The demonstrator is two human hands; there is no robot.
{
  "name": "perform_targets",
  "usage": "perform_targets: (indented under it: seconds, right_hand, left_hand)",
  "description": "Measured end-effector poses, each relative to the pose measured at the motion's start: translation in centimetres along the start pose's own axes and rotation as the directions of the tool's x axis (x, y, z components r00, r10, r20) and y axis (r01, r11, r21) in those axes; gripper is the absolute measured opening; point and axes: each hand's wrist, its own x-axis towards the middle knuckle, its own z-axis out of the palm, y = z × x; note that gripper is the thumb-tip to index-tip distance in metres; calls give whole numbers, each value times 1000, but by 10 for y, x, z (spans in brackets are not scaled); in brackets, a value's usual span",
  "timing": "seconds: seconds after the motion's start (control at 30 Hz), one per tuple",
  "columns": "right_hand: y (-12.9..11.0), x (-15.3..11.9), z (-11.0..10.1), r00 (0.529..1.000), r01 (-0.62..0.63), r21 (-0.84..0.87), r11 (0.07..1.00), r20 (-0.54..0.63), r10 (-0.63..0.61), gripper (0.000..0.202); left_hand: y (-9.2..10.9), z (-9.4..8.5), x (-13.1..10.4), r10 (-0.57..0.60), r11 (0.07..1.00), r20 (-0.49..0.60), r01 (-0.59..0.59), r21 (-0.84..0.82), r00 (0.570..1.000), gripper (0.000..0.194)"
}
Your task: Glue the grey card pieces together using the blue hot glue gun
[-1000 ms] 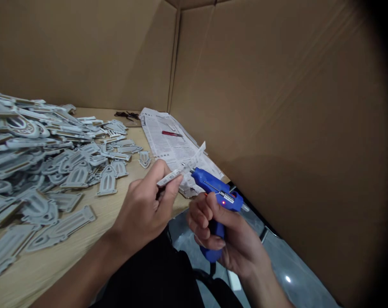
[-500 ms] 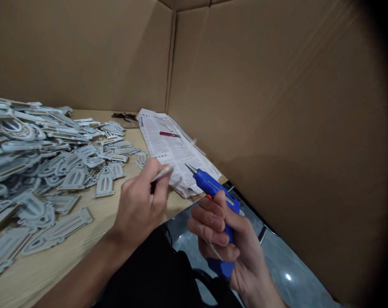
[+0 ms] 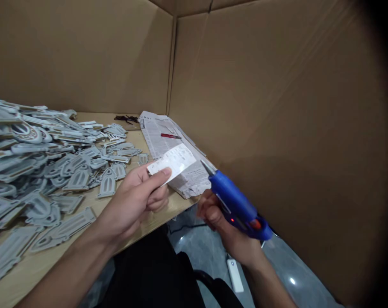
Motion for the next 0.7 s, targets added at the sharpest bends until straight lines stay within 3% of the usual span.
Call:
perform_targets:
  seconds: [0.1, 0.23, 0.5, 0.7]
  right_hand:
    - [-1, 5, -7, 983, 181, -391, 902, 64, -170, 11]
    - [-3, 12, -12, 960, 279, -585, 762, 160, -229, 21]
    - [8, 11, -21, 950, 312, -717, 623, 220, -223, 23]
    - [8, 2, -23, 945, 320, -650, 689, 172, -277, 21]
  left_hand:
    - [4, -1, -4, -112, 989, 78, 118, -83, 991, 39]
    - [6, 0, -8, -161, 963, 110, 180, -200, 981, 39]
    - [14, -2, -11, -222, 916, 63, 230, -328, 973, 42]
    - [10, -2, -10, -184, 930, -4, 173, -325, 983, 39]
